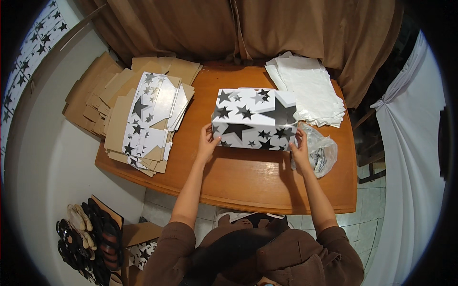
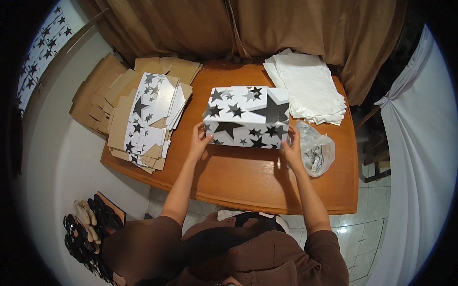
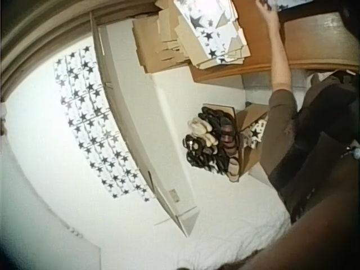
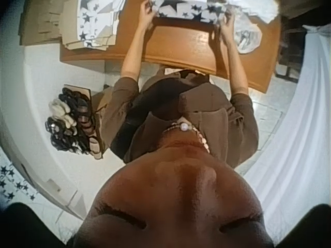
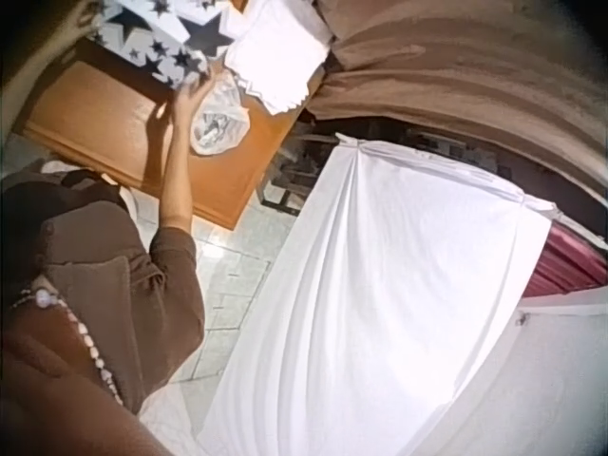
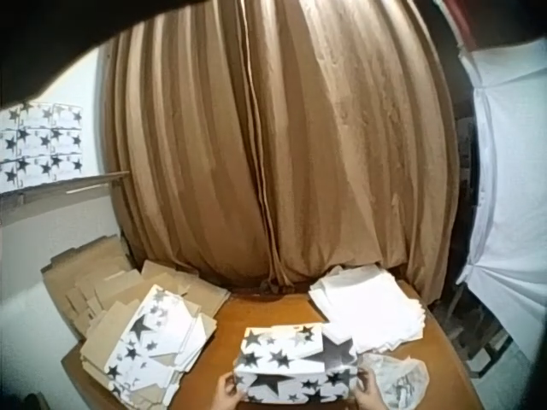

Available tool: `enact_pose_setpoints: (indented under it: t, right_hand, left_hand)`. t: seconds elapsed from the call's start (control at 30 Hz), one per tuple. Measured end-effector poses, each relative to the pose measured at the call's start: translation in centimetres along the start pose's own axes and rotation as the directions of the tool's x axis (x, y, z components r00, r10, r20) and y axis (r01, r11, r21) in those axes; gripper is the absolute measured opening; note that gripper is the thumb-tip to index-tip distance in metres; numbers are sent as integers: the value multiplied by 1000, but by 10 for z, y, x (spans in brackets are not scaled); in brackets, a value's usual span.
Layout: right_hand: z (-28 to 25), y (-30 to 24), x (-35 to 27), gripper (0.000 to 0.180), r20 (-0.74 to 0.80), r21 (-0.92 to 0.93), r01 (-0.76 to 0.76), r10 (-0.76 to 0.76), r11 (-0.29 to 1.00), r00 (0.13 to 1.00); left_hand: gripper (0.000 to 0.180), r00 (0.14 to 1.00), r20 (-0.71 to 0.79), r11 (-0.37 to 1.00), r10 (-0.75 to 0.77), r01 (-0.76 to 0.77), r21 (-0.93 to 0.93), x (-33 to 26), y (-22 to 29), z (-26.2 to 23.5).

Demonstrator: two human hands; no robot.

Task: Fold cardboard sheets into shoe boxes and line them with tissue paper.

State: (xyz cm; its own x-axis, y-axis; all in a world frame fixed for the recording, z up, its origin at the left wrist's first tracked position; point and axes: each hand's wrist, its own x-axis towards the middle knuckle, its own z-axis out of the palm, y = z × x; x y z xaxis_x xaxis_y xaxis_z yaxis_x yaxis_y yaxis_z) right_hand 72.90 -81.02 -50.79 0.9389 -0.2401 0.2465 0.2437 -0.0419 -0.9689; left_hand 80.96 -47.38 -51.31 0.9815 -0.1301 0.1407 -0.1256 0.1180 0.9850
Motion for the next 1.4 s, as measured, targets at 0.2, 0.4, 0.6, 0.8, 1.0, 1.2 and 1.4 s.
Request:
enact_pose_setpoints:
  t: [0.2, 0.4, 0.6, 0.8, 1.0, 1.2, 1.4]
  right_hand:
    - [-9, 31, -36, 46, 0, -63, -78, 78, 995, 997]
    - [-18, 22, -32, 29, 35, 98, -336, 334, 937, 942]
    - [-4, -22, 27, 49, -38, 128, -103, 109, 986, 993]
    - [6, -40, 31, 40, 129, 108, -149, 135, 983, 982]
    - [49, -48, -30, 19, 9, 52, 72, -72, 996, 997]
    - [52, -79, -39, 22, 288, 31, 95, -100, 995, 952]
    - [25, -85, 1, 32, 388, -166, 172, -96, 971, 917]
  left_hand:
    - [57, 983, -184, 995, -22, 40, 93, -41, -43, 2]
    - [58, 950, -294, 837, 104, 76, 541, -60, -37, 15]
    - [74, 925, -66, 451, 374, -119, 885, -76, -5, 87]
    - [91, 976, 142, 422, 166, -200, 884, -84, 3, 131]
    - [106, 954, 214, 501, 210, -293, 814, -91, 26, 170]
    - [89, 899, 160, 568, 408, -387, 727, -90, 28, 158]
    - [80, 833, 357, 554, 422, -549, 626, -98, 34, 105]
